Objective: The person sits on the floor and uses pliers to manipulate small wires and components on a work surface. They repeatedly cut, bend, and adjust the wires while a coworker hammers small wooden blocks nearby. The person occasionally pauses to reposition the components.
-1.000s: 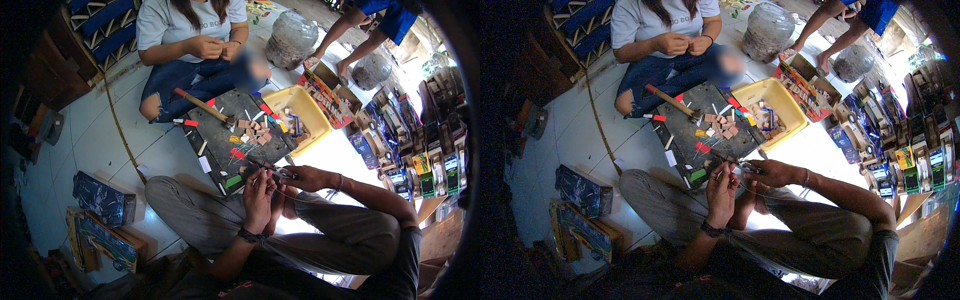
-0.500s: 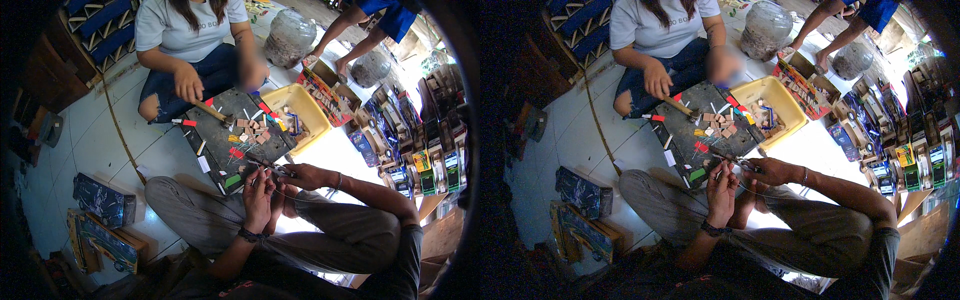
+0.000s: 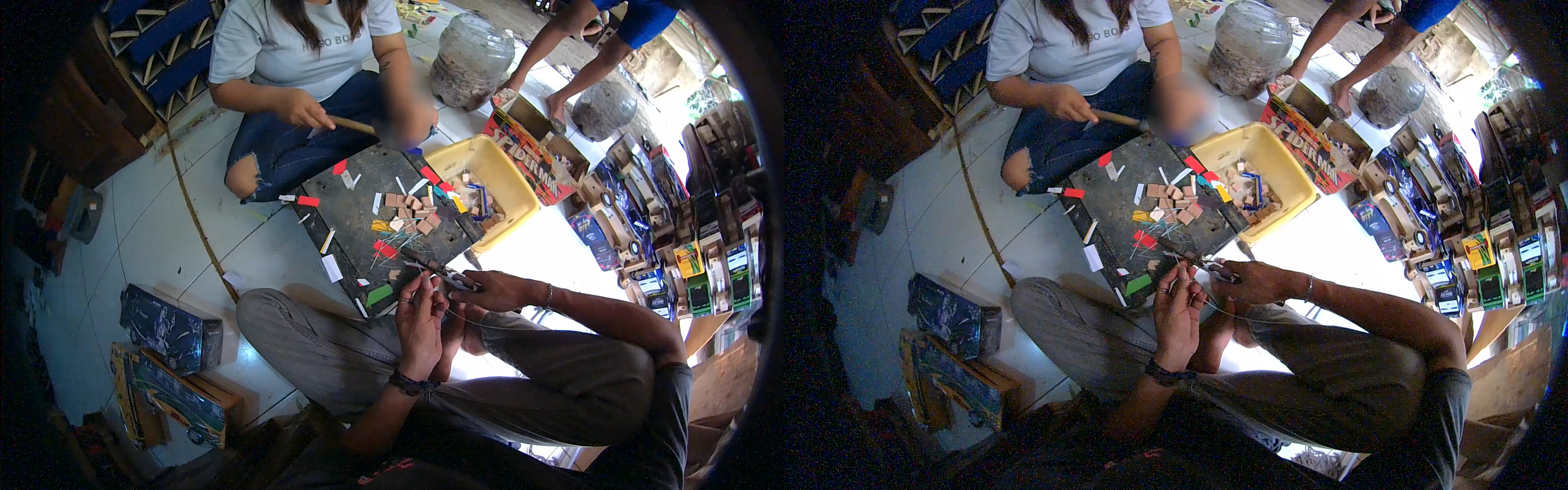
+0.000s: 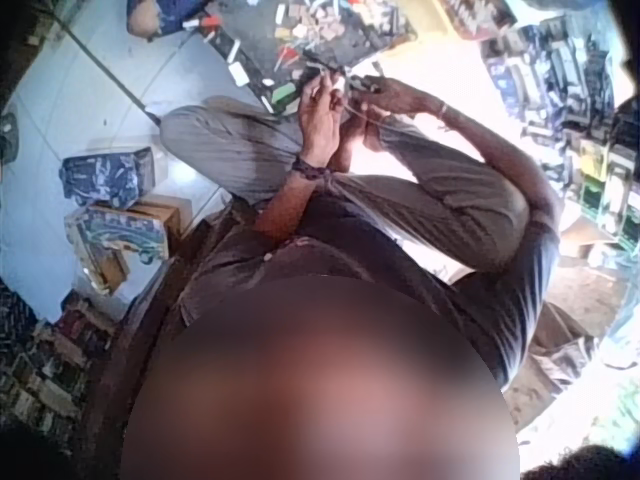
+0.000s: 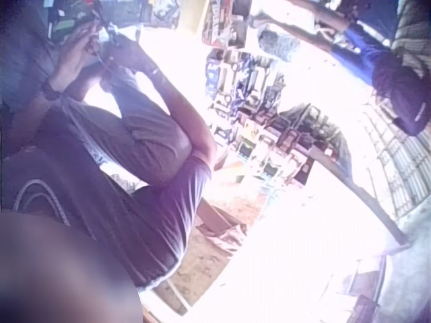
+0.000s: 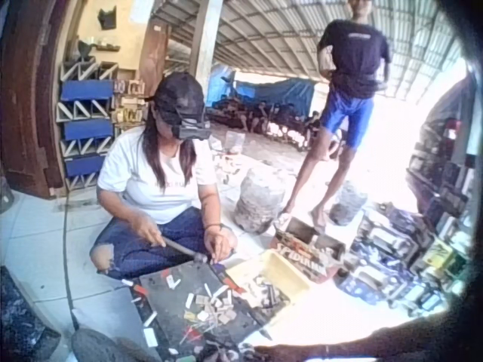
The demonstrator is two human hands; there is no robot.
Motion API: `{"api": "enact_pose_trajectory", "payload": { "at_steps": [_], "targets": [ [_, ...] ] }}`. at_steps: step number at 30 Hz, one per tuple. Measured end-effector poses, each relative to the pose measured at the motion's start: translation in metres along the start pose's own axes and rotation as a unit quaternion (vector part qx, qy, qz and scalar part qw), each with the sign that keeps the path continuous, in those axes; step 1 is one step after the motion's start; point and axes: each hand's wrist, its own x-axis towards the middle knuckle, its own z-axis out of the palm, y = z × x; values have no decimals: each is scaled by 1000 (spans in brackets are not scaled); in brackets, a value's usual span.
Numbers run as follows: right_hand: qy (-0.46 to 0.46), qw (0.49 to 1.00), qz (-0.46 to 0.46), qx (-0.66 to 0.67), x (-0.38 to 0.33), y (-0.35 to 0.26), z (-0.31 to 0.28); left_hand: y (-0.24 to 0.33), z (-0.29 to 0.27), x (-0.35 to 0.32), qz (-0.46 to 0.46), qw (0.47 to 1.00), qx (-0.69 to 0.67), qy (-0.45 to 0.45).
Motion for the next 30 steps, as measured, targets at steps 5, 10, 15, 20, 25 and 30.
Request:
{"api": "enact_pose_trajectory", "payload": {
  "at_steps": [5, 10, 15, 20, 25, 30],
  "targets": [
    [10, 999, 33, -17, 1, -5, 2, -2, 0, -1, 5, 1000, -2, 7],
    [101, 993, 8, -68, 5, -4, 9, -1, 0, -2, 9, 1000, -1, 15],
    [234, 962, -41, -136, 11, 3, 13, 2, 8, -5, 44, 998, 40, -3],
    [261, 954, -50, -140, 18, 7, 7, 6, 17, -12, 60, 996, 34, -53],
    [228, 948, -181, -125, 21, 6, 0, 9, 19, -14, 47, 994, 83, -54],
    [155, 974, -164, -27, 12, -4, -1, 9, 22, -19, 35, 995, 72, -56]
  ]
}}
